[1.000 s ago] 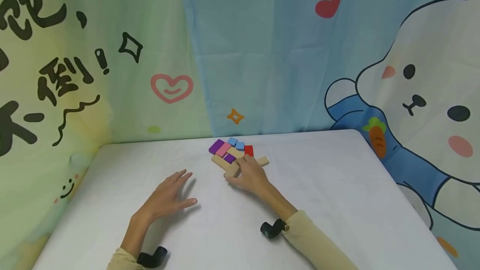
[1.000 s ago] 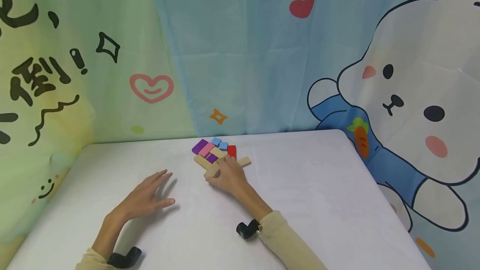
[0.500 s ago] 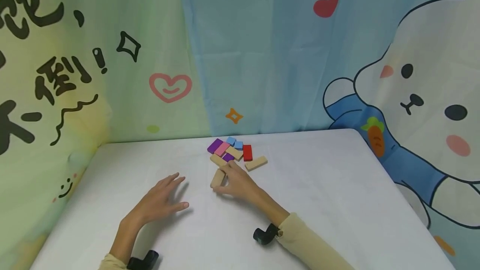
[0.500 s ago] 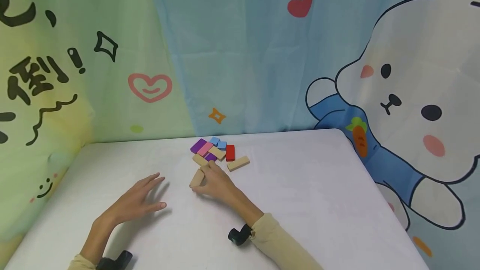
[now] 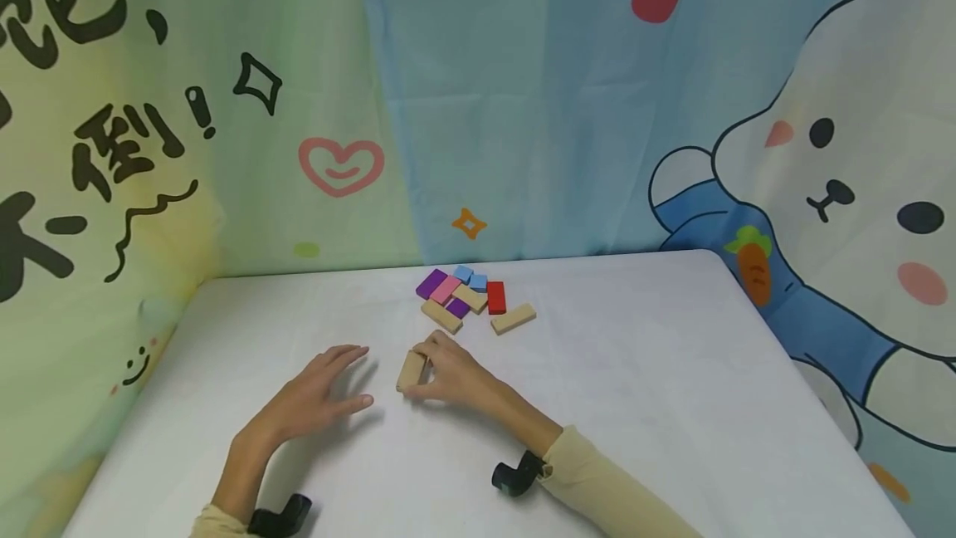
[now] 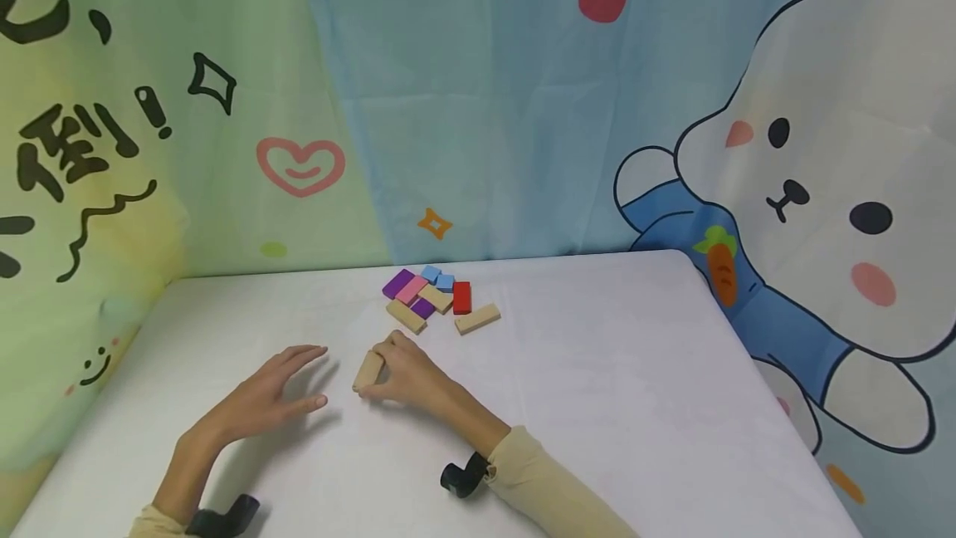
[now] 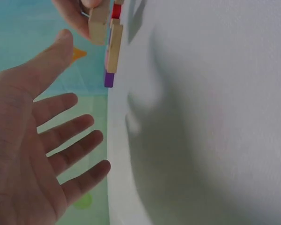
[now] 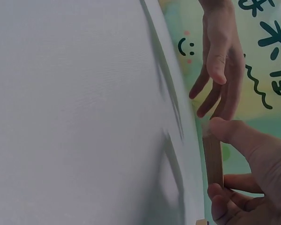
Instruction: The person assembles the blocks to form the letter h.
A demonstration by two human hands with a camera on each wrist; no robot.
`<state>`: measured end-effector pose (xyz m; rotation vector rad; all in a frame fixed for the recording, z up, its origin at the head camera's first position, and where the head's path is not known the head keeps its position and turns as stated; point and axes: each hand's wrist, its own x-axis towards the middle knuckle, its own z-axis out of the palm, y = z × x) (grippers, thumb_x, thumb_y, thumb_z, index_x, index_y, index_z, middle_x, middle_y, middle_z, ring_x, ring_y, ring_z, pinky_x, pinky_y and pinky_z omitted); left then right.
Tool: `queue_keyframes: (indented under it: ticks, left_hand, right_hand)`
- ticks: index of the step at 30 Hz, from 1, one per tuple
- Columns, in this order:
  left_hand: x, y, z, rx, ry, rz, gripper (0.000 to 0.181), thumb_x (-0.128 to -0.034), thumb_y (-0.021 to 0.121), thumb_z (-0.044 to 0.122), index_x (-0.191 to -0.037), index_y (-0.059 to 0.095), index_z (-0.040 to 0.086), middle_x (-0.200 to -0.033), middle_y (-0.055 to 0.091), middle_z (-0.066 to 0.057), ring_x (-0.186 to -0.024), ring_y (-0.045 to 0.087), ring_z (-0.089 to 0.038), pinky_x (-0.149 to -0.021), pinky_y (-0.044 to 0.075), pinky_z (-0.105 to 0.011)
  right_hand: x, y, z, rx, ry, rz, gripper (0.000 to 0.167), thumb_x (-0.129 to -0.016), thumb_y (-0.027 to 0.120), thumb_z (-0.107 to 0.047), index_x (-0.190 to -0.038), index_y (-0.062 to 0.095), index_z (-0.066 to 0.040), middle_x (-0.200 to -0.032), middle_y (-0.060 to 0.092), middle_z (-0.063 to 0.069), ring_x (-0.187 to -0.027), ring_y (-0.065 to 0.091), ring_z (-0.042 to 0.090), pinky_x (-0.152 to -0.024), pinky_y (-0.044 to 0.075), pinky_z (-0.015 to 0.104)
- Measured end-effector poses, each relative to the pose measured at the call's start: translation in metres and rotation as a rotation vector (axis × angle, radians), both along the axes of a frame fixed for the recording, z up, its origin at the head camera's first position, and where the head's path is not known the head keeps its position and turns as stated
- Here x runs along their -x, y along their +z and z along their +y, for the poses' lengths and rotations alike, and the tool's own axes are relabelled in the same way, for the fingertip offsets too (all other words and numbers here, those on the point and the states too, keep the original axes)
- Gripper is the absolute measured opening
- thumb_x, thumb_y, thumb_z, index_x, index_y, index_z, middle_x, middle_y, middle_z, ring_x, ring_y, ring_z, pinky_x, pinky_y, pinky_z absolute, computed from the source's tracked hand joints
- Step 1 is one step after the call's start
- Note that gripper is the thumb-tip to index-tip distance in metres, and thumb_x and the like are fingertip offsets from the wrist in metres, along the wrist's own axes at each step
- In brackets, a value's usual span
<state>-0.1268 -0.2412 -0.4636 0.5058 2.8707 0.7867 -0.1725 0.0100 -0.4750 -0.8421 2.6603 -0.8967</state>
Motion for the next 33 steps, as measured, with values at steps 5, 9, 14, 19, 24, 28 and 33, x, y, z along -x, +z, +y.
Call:
queue_keyframes:
  ticks: [5,9,14,19,24,28,33]
  left_hand:
    - [-0.002,-0.001,-0.005,0.004,-0.007,-0.01,0.081,-0.0804,0.07,0.056,-0.146,0.043,0.017,-0.147,0.046,-0.009,-0.136,0.042,-0.038,-0.102,0.04,-0.062]
    - [-0.004,-0.003,-0.006,0.004,-0.023,-0.016,0.088,-0.0745,0.077,0.054,-0.146,0.043,0.016,-0.148,0.044,-0.011,-0.136,0.042,-0.039,-0.102,0.041,-0.061]
    - [-0.006,-0.004,-0.007,0.01,-0.061,-0.013,0.092,-0.0704,0.079,0.054,-0.145,0.044,0.013,-0.148,0.044,-0.013,-0.135,0.042,-0.041,-0.101,0.042,-0.062]
    - [-0.004,-0.004,-0.007,0.017,-0.092,-0.021,0.092,-0.0709,0.078,0.055,-0.145,0.044,0.013,-0.149,0.043,-0.014,-0.135,0.042,-0.041,-0.101,0.041,-0.061]
    - [-0.003,-0.003,-0.006,0.02,-0.08,-0.015,0.082,-0.0793,0.07,0.056,-0.144,0.045,0.013,-0.147,0.046,-0.013,-0.135,0.043,-0.04,-0.101,0.041,-0.061]
    - [-0.004,-0.001,-0.007,0.02,-0.041,-0.035,0.073,-0.0866,0.063,0.055,-0.144,0.046,0.013,-0.147,0.047,-0.012,-0.136,0.043,-0.038,-0.102,0.04,-0.061]
    - [-0.006,0.001,-0.007,0.024,-0.027,-0.048,0.07,-0.0877,0.062,0.055,-0.143,0.048,0.013,-0.147,0.047,-0.012,-0.136,0.043,-0.039,-0.102,0.04,-0.062]
  right_hand:
    - [-0.003,-0.005,-0.003,-0.009,0.078,-0.018,0.064,-0.079,0.078,-0.042,-0.129,0.058,-0.008,-0.111,0.053,0.002,-0.093,0.047,0.008,-0.08,0.044,0.018]
    - [-0.009,-0.004,-0.007,-0.022,0.118,-0.02,0.063,-0.079,0.078,-0.042,-0.128,0.059,-0.008,-0.111,0.054,0.001,-0.093,0.047,0.006,-0.081,0.044,0.016]
    - [-0.015,-0.002,-0.012,-0.033,0.148,-0.012,0.061,-0.078,0.079,-0.041,-0.126,0.06,-0.007,-0.111,0.054,0.001,-0.093,0.048,0.004,-0.084,0.045,0.015]
    - [-0.019,-0.004,-0.017,-0.04,0.17,-0.006,0.061,-0.078,0.079,-0.04,-0.125,0.06,-0.007,-0.11,0.054,0.0,-0.09,0.047,0.003,-0.08,0.044,0.013]
    - [-0.025,-0.01,-0.022,-0.074,0.201,-0.007,0.062,-0.078,0.078,-0.044,-0.125,0.06,-0.008,-0.109,0.053,-0.002,-0.088,0.046,0.001,-0.078,0.043,0.012]
    - [-0.03,-0.012,-0.026,-0.077,0.239,-0.01,0.062,-0.079,0.078,-0.045,-0.124,0.059,-0.009,-0.109,0.053,-0.003,-0.089,0.046,0.0,-0.08,0.043,0.012]
    - [-0.034,-0.012,-0.028,-0.08,0.275,0.004,0.06,-0.079,0.078,-0.044,-0.124,0.059,-0.009,-0.108,0.052,-0.004,-0.089,0.046,0.0,-0.08,0.043,0.011]
